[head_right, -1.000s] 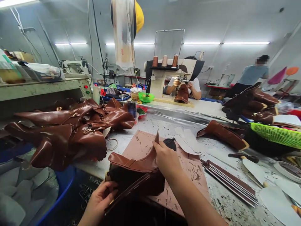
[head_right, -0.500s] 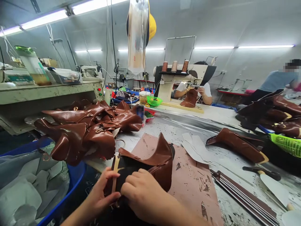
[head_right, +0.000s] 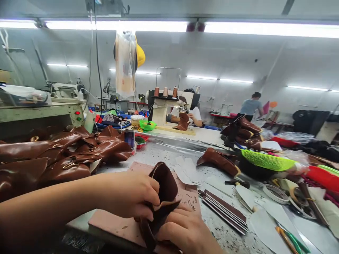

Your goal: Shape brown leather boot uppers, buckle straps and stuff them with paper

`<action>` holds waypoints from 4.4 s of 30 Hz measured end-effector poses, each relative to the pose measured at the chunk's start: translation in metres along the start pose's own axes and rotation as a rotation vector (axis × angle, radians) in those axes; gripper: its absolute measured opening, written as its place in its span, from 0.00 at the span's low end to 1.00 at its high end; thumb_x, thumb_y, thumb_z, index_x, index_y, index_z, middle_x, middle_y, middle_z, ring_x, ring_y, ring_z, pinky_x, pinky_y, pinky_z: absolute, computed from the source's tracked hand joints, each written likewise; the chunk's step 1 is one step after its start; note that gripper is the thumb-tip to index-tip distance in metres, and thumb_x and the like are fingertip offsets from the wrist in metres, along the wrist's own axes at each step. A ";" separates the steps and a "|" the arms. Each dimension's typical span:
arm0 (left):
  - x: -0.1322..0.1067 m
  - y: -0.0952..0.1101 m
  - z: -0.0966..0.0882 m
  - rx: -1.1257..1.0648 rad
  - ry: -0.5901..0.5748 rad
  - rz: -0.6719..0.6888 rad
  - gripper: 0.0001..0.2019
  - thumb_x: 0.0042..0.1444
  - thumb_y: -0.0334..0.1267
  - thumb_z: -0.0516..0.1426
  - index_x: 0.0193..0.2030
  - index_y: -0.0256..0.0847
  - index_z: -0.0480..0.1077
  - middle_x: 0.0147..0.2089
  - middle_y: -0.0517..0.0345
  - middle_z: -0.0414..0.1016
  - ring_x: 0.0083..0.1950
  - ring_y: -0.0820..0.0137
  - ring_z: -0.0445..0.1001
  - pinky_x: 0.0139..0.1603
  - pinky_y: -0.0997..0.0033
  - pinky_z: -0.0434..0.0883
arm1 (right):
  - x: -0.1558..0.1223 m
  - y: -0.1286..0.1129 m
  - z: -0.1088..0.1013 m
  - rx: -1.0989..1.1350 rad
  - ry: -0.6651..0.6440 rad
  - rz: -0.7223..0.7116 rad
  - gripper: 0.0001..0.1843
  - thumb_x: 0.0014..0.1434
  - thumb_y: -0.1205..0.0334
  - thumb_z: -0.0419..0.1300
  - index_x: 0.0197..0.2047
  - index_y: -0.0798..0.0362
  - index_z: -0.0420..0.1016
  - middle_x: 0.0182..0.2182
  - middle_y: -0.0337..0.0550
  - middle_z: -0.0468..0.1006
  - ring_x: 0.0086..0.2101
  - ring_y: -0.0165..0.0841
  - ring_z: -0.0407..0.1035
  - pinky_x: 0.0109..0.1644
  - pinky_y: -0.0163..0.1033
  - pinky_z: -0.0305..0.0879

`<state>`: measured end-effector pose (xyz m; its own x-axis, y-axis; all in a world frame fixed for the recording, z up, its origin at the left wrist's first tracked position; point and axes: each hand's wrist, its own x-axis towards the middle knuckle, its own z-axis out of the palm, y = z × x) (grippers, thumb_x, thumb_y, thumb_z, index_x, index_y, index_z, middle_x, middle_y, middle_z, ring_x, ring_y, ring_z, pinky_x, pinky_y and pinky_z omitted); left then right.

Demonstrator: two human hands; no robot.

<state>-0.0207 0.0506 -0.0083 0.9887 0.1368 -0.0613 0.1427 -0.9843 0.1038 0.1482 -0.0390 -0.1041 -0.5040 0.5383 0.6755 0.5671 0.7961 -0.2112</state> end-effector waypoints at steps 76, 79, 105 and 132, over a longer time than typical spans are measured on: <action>0.003 0.010 0.038 -0.808 0.645 -0.276 0.08 0.51 0.41 0.58 0.34 0.43 0.78 0.29 0.58 0.71 0.34 0.69 0.63 0.39 0.70 0.59 | 0.002 0.025 -0.017 0.278 0.220 0.776 0.17 0.39 0.62 0.66 0.34 0.52 0.70 0.36 0.41 0.71 0.35 0.37 0.65 0.40 0.40 0.63; 0.006 0.013 0.037 -0.765 0.625 -0.285 0.08 0.51 0.41 0.59 0.34 0.43 0.78 0.28 0.58 0.69 0.34 0.69 0.62 0.38 0.71 0.59 | 0.008 0.019 -0.029 0.410 0.315 0.703 0.27 0.33 0.58 0.70 0.39 0.51 0.69 0.36 0.40 0.70 0.37 0.36 0.63 0.42 0.39 0.61; 0.067 0.033 0.015 -0.007 0.190 -0.112 0.19 0.43 0.44 0.66 0.39 0.38 0.67 0.40 0.56 0.71 0.37 0.64 0.70 0.36 0.67 0.66 | 0.001 0.009 -0.111 0.094 -0.594 0.481 0.10 0.48 0.73 0.63 0.22 0.54 0.66 0.21 0.31 0.62 0.25 0.24 0.57 0.30 0.29 0.52; 0.069 0.036 -0.007 0.000 -0.110 -0.020 0.09 0.51 0.46 0.60 0.28 0.44 0.73 0.25 0.60 0.74 0.28 0.66 0.71 0.24 0.72 0.58 | -0.011 -0.001 -0.123 0.148 -0.730 0.436 0.13 0.44 0.79 0.54 0.29 0.52 0.67 0.27 0.34 0.68 0.28 0.28 0.60 0.32 0.31 0.55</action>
<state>0.0535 0.0253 -0.0020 0.9745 0.1438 -0.1724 0.1628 -0.9815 0.1012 0.2333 -0.0801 -0.0242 -0.5825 0.8066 -0.0999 0.7423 0.4778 -0.4698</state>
